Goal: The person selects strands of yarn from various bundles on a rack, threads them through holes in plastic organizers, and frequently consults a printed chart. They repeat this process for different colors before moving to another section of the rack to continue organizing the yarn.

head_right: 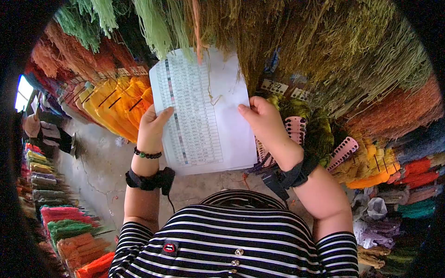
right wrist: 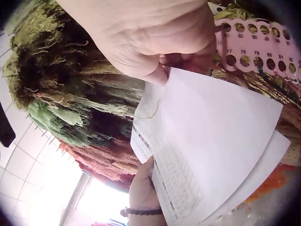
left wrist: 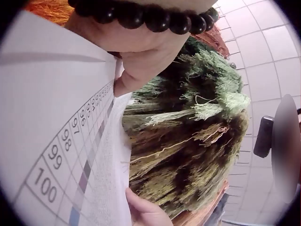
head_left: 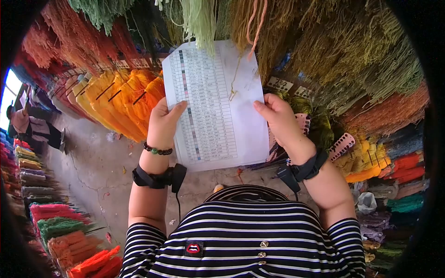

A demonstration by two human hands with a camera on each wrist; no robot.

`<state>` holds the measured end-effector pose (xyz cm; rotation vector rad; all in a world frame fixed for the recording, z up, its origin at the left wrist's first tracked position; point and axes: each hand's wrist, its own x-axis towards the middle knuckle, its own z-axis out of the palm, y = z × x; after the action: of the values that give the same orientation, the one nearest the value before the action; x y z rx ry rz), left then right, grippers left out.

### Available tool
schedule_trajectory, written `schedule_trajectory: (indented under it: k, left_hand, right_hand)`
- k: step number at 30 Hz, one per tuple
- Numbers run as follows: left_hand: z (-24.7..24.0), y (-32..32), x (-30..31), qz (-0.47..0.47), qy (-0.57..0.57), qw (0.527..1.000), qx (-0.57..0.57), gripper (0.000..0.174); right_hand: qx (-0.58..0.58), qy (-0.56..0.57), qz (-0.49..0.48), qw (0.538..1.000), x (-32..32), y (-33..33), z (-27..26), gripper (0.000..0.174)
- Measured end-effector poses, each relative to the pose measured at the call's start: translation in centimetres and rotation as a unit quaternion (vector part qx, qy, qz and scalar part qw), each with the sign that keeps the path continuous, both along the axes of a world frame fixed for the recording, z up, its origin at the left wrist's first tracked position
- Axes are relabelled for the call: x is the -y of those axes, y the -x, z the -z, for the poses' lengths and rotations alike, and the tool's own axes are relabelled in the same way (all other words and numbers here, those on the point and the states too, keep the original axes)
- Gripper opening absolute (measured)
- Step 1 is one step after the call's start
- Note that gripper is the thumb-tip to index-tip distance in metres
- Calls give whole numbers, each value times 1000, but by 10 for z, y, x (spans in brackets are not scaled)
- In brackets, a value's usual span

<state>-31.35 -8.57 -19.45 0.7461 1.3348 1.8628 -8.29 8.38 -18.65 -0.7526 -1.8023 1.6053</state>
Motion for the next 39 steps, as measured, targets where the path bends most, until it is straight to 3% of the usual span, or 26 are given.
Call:
schedule_trajectory:
  k: [6,9,18,25,30,39]
  left_hand:
    - [-1,2,0,-3,6,1000,-15,22]
    - [-1,1,0,-5,12,1000,-23,23]
    - [-7,-3,2,-5,12,999,-29,25]
    - [-8,-5,1,-8,9,1000,1,26]
    - [-5,-8,2,25,-24,999,-30,40]
    - [-3,-15,18,35,-5,999,-30,65]
  right_hand:
    - [-20,55,-41,997,6,0,-4,19]
    - [-6,7,-43,999,-1,-2,7,18]
    - [-18,45,-26,999,5,-1,2,13]
    - [-4,7,-17,1000,3,-3,4,14]
    - [30,36,-23,999,4,-5,-3,20]
    - [-48,75,-9,996,12,-2,-8,17]
